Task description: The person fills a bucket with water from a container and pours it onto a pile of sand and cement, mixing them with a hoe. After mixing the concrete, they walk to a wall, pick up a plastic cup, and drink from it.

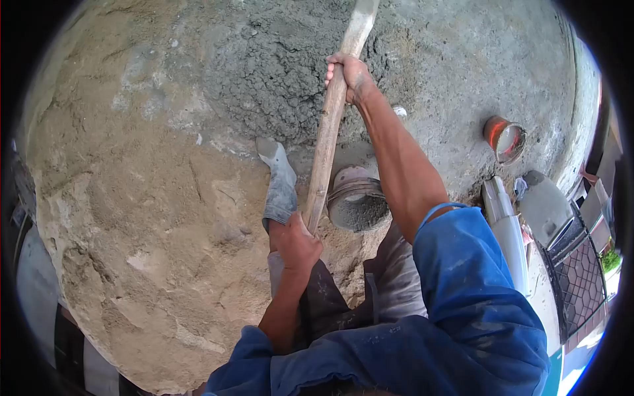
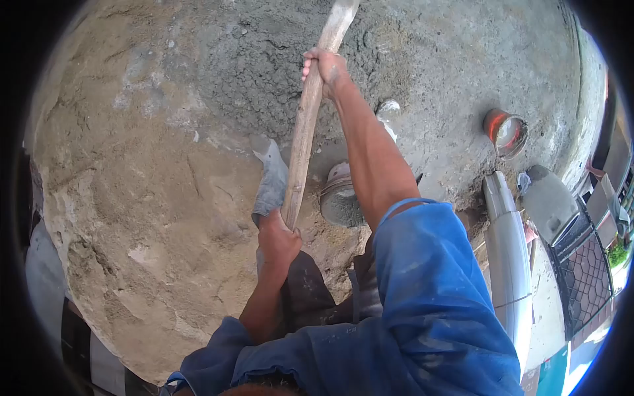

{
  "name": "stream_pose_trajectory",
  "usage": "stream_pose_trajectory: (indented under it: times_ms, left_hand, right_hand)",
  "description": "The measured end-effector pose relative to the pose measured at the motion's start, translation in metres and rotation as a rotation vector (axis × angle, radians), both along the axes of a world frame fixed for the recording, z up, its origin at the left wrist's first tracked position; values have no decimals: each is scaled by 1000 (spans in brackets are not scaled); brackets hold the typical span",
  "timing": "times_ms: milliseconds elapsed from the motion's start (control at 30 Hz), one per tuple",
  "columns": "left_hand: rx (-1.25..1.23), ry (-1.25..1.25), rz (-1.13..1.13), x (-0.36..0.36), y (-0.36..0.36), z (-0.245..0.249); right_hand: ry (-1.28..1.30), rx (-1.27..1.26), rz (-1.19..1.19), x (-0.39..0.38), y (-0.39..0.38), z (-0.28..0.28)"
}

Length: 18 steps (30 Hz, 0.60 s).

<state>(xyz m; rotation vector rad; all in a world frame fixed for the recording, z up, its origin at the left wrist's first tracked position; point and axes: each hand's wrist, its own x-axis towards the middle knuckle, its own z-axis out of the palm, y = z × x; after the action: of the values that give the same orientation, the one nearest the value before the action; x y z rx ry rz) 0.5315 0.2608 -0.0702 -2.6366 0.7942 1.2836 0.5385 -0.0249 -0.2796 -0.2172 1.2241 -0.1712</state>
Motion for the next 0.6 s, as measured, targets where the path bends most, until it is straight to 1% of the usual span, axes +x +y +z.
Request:
stream_pose_trajectory:
  times_ms: [33, 67, 100, 133, 167, 200, 233, 267, 333, 400, 433, 467, 500, 533, 567, 600]
  left_hand:
    - [-2, -3, -23, 0, 5, 4]
    - [78, 13, -53, -5, 22, 25]
    - [162, 35, -73, -13, 40, 55]
    - [317, 88, -68, -12, 57, 83]
    - [465, 137, -67, -10, 72, 109]
    - [422, 126, -37, -11, 80, 135]
    - [383, 118, -8, -8, 85, 156]
    - [375, 122, -20, -8, 88, 163]
    - [268, 149, 3, -10, 90, 173]
    - [258, 244, -58, 3, 77, 140]
    - [234, 251, -117, 9, 62, 110]
    - [207, 297, -153, 21, 28, 79]
    - [203, 364, -163, 35, -20, 57]
    - [161, 415, -179, 55, -54, 39]
    - [119, 494, -177, 78, -77, 25]
    - [83, 568, -168, 105, -86, 25]
  right_hand:
    - [10, 86, 32, -4, 10, -9]
    - [-14, 142, -41, -17, 39, -9]
    - [-10, 276, -70, -34, 74, 2]
    - [61, 286, -83, -46, 111, 13]
    - [92, 363, -133, -55, 134, 39]
    - [119, 352, -193, -62, 153, 60]
    - [120, 404, -169, -68, 154, 86]
    - [123, 396, -181, -76, 150, 103]
    - [104, 309, -220, -95, 142, 127]
    - [237, 156, -218, -115, 106, 123]
    - [333, 127, -297, -121, 77, 116]
    - [436, 15, -300, -132, 53, 91]
    - [474, -33, -376, -140, 24, 73]
    - [541, -64, -344, -143, -2, 57]
    - [599, -81, -334, -140, -18, 44]
    - [685, -39, -334, -127, -17, 33]
